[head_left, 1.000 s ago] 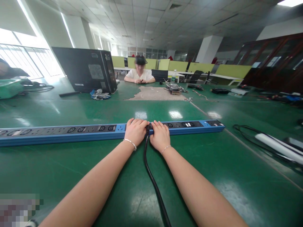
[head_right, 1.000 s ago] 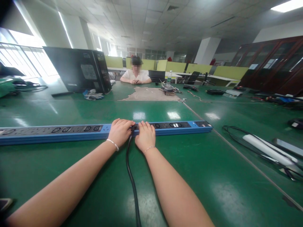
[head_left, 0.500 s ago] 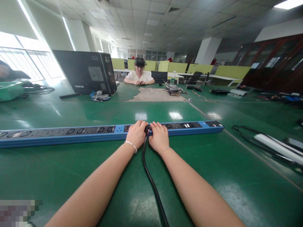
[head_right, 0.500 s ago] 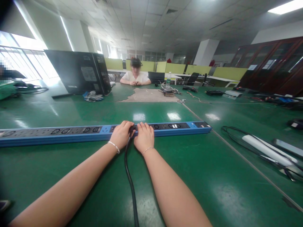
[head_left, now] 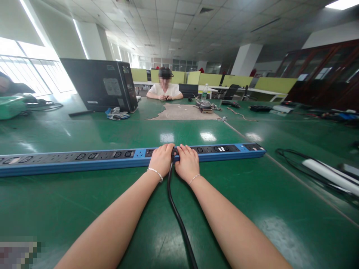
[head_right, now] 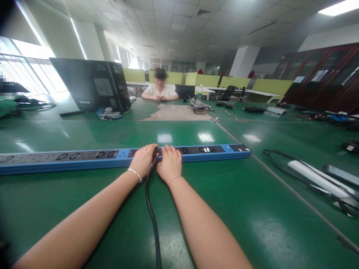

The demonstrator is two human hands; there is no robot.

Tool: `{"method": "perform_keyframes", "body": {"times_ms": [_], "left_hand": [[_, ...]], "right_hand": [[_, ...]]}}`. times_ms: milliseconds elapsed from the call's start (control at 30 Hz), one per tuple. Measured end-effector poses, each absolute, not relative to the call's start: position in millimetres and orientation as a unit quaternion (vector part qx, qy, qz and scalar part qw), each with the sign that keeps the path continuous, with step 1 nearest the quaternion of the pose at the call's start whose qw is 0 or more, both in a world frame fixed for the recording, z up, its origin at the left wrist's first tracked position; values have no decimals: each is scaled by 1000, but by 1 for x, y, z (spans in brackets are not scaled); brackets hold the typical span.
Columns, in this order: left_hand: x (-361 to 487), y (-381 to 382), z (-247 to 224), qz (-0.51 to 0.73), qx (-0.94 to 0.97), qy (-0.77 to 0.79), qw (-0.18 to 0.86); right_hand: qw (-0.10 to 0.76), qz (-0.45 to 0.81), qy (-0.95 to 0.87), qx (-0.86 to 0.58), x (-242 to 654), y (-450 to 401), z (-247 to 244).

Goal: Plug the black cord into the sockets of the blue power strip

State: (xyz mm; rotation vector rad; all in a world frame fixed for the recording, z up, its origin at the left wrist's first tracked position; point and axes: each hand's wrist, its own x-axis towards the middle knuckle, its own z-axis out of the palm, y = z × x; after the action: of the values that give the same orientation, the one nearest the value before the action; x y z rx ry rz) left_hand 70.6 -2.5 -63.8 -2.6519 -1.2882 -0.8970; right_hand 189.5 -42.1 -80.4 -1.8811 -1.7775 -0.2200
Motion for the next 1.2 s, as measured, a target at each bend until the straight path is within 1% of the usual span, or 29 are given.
{"method": "perform_keyframes", "body": {"times_ms": [233, 667, 733, 833, 900, 1033, 1200], "left_hand": [[72, -3, -61, -283, -858, -428, 13], [70, 2, -71, -324, -852, -411, 19], [72, 2, -69, -355, -844, -401, -1], [77, 3, -58, -475, -769, -424, -59], [77, 3, -47, -520, -723, -444, -97], [56, 12, -31, -482, -745, -447, -113], [13, 34, -38, -417, -739, -503, -163]], "right_hand": [[271, -86, -659, -697, 189, -42, -81], [272, -83, -657, -698, 189, -41, -81], [270, -82, -656, -700, 188, -41, -81], [265, -86, -652, -705, 186, -41, -82], [261, -89, -651, -707, 185, -40, -82], [256, -86, -657, -704, 186, -41, -81], [256, -81, -660, -701, 188, -42, -80]]}}
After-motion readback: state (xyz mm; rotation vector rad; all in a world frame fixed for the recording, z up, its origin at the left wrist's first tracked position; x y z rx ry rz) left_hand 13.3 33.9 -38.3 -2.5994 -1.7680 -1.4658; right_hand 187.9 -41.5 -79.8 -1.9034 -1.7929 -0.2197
